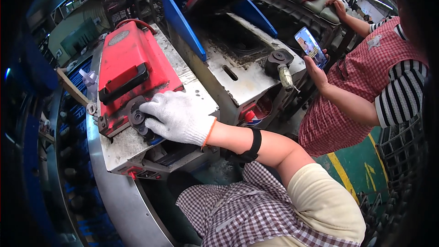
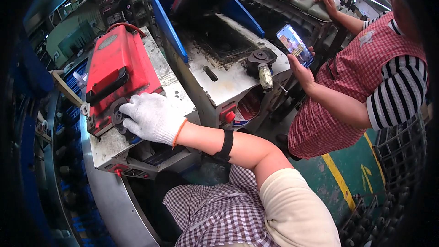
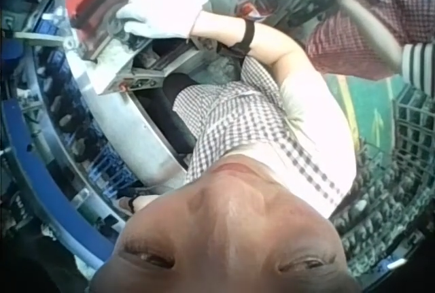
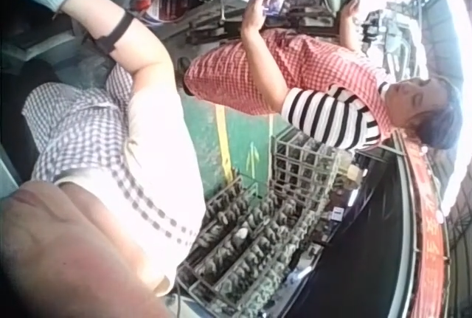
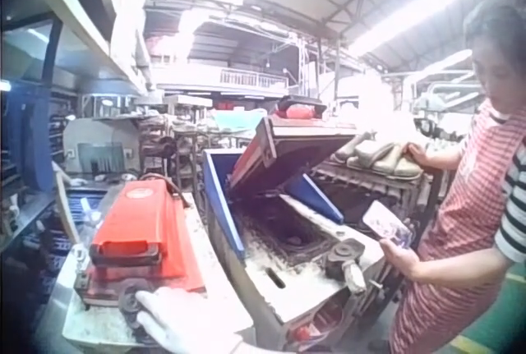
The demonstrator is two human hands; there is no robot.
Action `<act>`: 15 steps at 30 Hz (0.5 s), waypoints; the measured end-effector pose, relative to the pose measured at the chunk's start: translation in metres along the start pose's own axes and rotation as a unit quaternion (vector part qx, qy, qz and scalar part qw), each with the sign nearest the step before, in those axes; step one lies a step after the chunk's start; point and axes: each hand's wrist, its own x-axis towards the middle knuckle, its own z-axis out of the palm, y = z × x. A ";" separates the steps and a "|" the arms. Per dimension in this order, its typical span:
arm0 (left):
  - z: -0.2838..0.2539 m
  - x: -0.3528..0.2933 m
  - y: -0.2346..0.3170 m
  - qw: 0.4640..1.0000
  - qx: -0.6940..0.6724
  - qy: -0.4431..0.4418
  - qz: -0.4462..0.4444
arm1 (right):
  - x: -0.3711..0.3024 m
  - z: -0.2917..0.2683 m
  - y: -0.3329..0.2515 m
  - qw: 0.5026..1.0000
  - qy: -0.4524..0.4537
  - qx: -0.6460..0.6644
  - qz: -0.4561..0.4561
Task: Insert shoe uppers into a lasting machine and place processed shoes onto a conveyor belt.
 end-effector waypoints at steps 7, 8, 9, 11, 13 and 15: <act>-0.108 -0.052 -0.023 0.997 -0.057 0.025 0.042 | 0.000 0.004 -0.002 1.000 0.023 0.014 0.009; -0.119 -0.065 -0.030 0.996 -0.065 0.031 0.050 | 0.000 0.005 -0.002 1.000 0.023 0.019 0.009; -0.130 -0.079 -0.038 0.995 -0.073 0.037 0.057 | 0.000 0.007 -0.002 0.999 0.031 0.014 0.000; -0.148 -0.103 -0.053 0.992 -0.090 0.048 0.072 | 0.000 0.007 -0.002 0.999 0.039 0.013 -0.008; -0.159 -0.120 -0.072 0.989 -0.109 0.056 0.084 | 0.000 0.005 -0.003 1.000 0.019 -0.012 -0.005; -0.159 -0.133 -0.085 0.980 -0.026 0.069 0.183 | -0.002 0.002 -0.003 1.000 0.015 -0.013 0.002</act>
